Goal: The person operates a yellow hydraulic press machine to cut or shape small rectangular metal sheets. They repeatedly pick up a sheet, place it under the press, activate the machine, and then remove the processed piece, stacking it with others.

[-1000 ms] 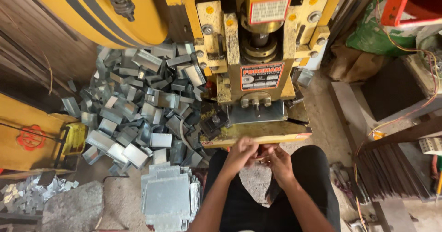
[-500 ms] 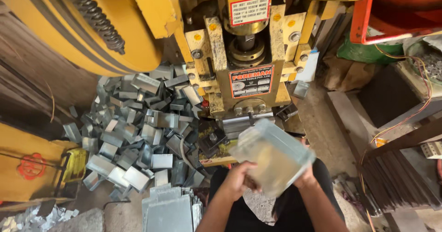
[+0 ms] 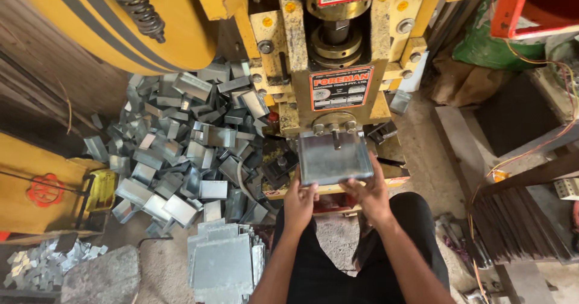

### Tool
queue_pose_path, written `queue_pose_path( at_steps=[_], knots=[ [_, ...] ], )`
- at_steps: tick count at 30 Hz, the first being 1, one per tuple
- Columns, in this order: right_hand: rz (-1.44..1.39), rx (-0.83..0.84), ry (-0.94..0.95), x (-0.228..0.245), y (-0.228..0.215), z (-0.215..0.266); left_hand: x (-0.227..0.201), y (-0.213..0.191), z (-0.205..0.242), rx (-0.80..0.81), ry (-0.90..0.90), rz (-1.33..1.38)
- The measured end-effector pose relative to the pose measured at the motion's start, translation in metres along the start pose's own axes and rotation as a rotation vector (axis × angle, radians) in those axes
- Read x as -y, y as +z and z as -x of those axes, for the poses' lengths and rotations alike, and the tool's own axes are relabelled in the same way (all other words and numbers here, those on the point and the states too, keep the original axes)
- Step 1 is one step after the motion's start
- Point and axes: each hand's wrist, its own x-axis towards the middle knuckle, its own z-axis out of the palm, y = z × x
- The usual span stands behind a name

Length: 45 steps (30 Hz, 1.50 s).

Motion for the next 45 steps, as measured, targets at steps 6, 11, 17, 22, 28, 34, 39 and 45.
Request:
queue_pose_path(
  at_steps=[6, 11, 17, 22, 28, 34, 39, 45],
  knots=[
    [0.181, 0.008, -0.115, -0.001, -0.024, -0.029, 0.030, -0.008, -0.034, 0.014, 0.093, 0.263],
    [0.313, -0.154, -0.023, 0.002, -0.025, -0.025, 0.034, -0.013, -0.033, -0.039, 0.148, 0.138],
    [0.364, -0.205, -0.054, 0.006, -0.020, -0.023, 0.035, -0.009, -0.030, -0.139, 0.161, 0.138],
    [0.371, -0.215, -0.047, 0.007, -0.020, -0.022, 0.043, -0.005, -0.032, -0.222, 0.283, 0.056],
    [0.315, -0.111, -0.059, 0.021, -0.007, -0.028, 0.009, -0.009, -0.026, -0.045, 0.242, 0.064],
    [0.241, 0.135, -0.201, 0.023, -0.027, -0.021, -0.009, -0.021, -0.014, 0.127, 0.261, 0.104],
    [-0.052, -0.103, 0.252, 0.012, -0.035, 0.017, 0.029, -0.025, 0.032, 0.247, 0.224, 0.254],
    [0.172, -0.268, 0.313, -0.013, -0.102, 0.037, 0.063, -0.048, 0.094, 0.326, -0.125, -0.048]
  ],
)
